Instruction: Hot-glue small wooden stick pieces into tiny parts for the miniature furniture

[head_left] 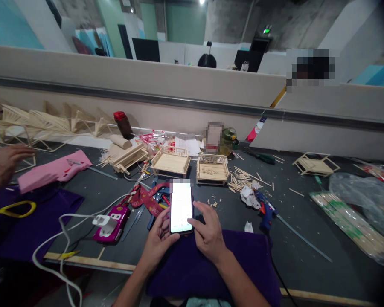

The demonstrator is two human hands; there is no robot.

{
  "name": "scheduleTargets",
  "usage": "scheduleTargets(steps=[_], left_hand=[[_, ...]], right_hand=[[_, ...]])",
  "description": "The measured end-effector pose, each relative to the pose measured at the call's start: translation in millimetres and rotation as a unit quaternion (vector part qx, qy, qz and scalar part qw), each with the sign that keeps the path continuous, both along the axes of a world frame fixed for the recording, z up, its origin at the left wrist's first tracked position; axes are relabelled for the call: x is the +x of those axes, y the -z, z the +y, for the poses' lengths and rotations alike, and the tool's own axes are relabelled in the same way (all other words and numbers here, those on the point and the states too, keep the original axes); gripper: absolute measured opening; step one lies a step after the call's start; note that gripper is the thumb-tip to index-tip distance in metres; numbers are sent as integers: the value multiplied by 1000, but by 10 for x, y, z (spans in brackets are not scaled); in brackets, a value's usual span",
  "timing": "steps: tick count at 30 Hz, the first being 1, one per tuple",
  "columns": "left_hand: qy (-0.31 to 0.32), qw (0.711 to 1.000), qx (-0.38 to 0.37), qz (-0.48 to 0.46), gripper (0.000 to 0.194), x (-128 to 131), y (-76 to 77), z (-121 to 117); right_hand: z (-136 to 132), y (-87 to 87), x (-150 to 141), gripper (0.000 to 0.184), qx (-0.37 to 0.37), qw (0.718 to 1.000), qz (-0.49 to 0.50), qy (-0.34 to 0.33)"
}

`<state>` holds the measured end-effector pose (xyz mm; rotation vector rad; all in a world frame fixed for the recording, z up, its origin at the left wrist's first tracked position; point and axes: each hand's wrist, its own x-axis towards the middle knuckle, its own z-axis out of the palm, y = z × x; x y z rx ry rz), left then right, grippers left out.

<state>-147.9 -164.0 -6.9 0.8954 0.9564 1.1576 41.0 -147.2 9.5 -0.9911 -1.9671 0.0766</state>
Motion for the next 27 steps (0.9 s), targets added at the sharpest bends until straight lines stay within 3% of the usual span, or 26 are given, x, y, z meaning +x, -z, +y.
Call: scheduleTargets(steps=[7, 13, 21, 27], left_hand=[[-1, 1000, 0, 0, 79, 0, -11, -2], [-1, 1000, 0, 2, 79, 2, -22, -9], [-4, 1000, 2, 2, 77, 7, -42, -2], [-6, 1000, 5, 3, 77, 2, -38, -8]], right_hand=[[-1, -14, 14, 46, 1, 1000, 14, 14], [6, -6, -8, 42, -17, 1000, -9, 11], [-40, -51, -10, 45, -2, 998, -15, -64], [-33, -41, -35, 45, -15, 997, -38, -65]])
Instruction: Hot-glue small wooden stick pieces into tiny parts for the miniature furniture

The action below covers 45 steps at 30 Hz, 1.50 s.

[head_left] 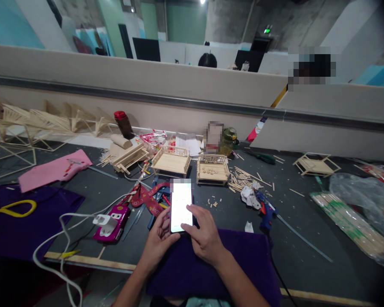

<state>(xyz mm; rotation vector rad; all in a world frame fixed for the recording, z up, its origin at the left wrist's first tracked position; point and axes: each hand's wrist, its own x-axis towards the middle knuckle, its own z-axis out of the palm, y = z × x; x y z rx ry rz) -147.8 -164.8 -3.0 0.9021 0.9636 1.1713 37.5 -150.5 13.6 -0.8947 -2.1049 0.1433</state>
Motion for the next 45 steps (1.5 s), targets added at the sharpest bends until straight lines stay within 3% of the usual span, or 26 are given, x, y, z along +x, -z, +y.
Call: scheduleTargets(steps=[8, 32, 40, 45], left_hand=[[4, 1000, -2, -5, 78, 6, 7, 0], [16, 1000, 12, -8, 75, -20, 24, -6], [13, 1000, 6, -2, 77, -27, 27, 13], [13, 1000, -4, 5, 78, -22, -7, 17]], right_hand=[[1, -5, 42, 36, 19, 994, 97, 42], [10, -26, 60, 36, -16, 989, 128, 68], [57, 65, 81, 30, -103, 965, 207, 120], [163, 71, 66, 27, -271, 910, 278, 143]])
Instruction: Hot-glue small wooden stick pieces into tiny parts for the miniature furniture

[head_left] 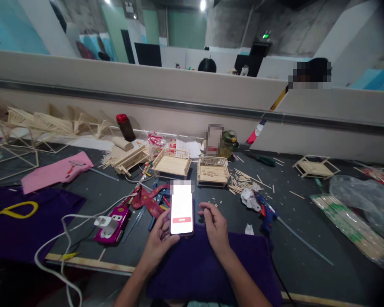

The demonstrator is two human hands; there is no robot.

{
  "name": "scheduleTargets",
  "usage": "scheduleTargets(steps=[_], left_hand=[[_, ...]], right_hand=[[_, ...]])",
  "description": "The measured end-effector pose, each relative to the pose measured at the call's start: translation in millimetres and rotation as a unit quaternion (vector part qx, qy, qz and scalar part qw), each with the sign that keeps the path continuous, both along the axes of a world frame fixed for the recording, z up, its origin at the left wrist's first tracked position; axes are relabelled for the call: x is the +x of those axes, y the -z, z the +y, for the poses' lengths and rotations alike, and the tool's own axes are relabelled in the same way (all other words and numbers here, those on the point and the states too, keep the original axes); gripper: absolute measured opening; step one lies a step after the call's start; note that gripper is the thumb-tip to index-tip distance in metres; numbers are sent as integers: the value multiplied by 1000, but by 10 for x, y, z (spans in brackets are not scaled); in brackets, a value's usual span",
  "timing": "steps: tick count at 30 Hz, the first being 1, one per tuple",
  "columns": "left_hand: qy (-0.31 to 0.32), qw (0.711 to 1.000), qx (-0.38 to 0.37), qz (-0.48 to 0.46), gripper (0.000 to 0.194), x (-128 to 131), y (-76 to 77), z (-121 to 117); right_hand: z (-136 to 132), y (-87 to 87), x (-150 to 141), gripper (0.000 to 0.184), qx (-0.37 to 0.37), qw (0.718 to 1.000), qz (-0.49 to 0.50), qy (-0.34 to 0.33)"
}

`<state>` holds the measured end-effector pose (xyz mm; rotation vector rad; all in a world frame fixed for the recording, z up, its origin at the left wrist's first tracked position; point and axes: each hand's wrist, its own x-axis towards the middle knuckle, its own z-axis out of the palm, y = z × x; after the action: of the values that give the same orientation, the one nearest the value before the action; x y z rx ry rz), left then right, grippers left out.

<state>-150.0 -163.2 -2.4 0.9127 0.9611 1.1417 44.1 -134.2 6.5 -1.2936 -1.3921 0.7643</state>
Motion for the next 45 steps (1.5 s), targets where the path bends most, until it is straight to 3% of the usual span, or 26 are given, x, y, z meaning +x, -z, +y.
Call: scheduleTargets(steps=[5, 8, 11, 22, 41, 45], left_hand=[[7, 1000, 9, -18, 77, 0, 26, -5], [12, 1000, 16, -21, 77, -9, 65, -4], [16, 1000, 15, -21, 77, -18, 82, -1], [5, 1000, 12, -21, 80, -31, 60, 3], [29, 998, -4, -55, 93, -22, 48, 18], [-16, 1000, 8, -20, 83, 12, 104, 24]], right_hand=[[216, 1, -33, 40, -137, 985, 96, -51], [294, -14, -68, 46, -216, 952, 169, -134], [303, -38, -100, 45, -247, 927, 213, -186], [315, -86, -134, 42, -279, 919, 216, -176], [314, -76, -173, 43, -220, 942, 212, -142], [396, -150, -147, 41, -182, 956, 204, -106]])
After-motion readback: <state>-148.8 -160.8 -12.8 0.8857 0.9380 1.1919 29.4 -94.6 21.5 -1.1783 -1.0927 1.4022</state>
